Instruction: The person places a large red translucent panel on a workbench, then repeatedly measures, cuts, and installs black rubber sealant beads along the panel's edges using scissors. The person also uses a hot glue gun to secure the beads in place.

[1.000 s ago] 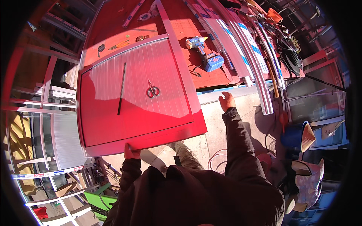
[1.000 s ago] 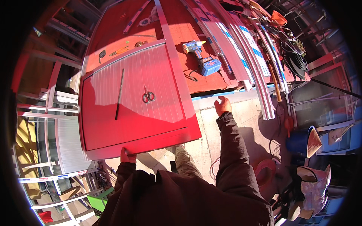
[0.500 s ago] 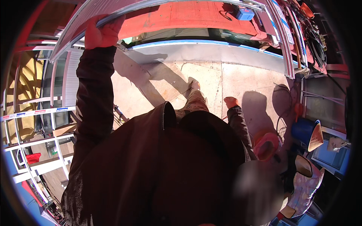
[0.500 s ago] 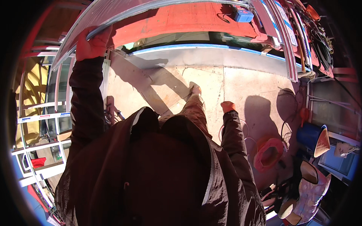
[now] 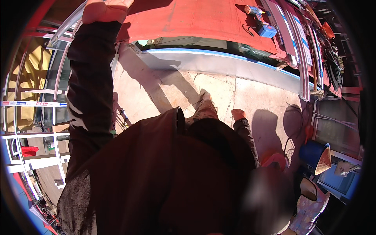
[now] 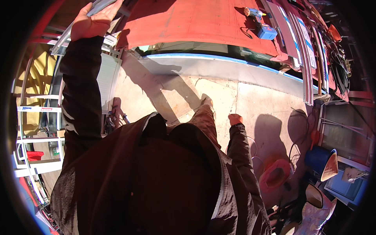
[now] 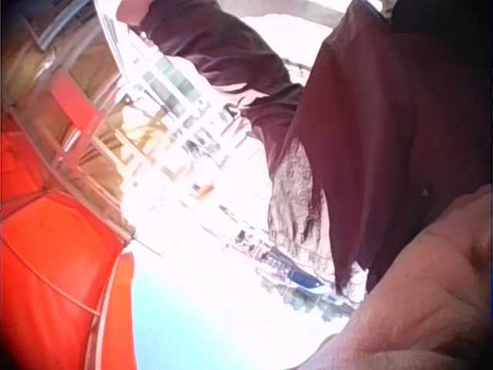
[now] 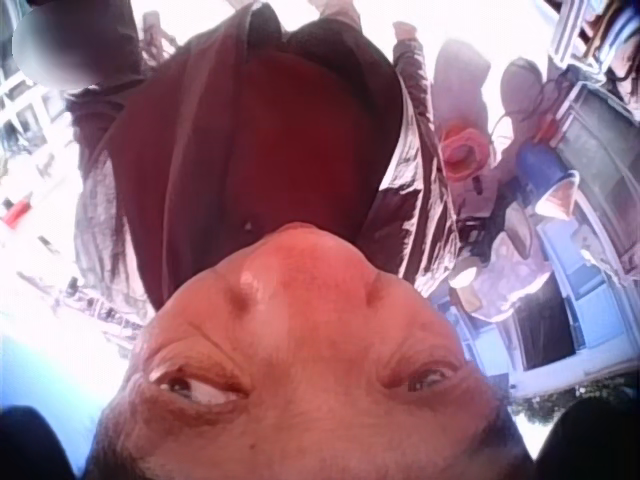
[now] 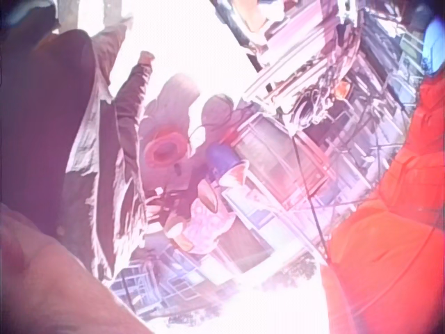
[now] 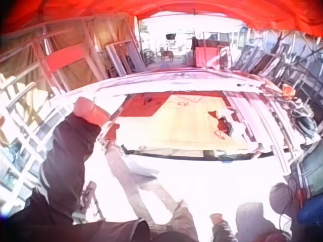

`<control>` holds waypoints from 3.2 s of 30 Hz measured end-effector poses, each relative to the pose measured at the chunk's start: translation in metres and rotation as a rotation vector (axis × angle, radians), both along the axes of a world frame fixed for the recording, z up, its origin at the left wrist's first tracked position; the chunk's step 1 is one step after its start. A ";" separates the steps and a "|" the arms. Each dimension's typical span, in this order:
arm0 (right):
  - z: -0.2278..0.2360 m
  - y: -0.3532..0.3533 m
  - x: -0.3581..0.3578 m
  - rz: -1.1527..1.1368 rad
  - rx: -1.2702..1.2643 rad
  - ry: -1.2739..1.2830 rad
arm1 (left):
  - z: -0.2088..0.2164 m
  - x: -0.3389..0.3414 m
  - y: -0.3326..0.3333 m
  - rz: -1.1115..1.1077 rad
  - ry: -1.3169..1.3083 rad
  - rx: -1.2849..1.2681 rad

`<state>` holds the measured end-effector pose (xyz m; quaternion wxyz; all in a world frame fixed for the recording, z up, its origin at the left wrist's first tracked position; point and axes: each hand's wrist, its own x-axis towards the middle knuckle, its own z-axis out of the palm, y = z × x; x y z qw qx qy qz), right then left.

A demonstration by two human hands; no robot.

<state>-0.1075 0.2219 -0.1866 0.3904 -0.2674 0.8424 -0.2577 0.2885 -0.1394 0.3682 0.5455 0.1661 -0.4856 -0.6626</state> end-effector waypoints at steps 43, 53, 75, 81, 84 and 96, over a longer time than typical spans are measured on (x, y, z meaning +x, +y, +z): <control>0.115 -0.254 -0.060 -0.297 -0.205 0.014 | -0.484 -0.025 0.007 1.299 -0.202 0.992; 0.127 -0.248 -0.011 -0.471 -0.381 -0.059 | -0.491 -0.007 0.010 1.284 -0.228 1.006; 0.204 -0.241 0.050 -0.541 -0.069 -0.089 | -0.461 0.032 -0.004 1.086 -0.572 1.273; 0.174 -0.263 0.052 -0.158 0.063 -0.151 | -0.470 0.042 0.001 1.038 -0.503 1.249; 0.156 -0.270 0.064 0.020 0.139 -0.187 | -0.478 0.011 0.003 1.029 -0.512 1.242; 0.108 -0.258 0.131 0.544 0.418 -0.154 | -0.529 0.171 0.177 1.137 -0.717 1.363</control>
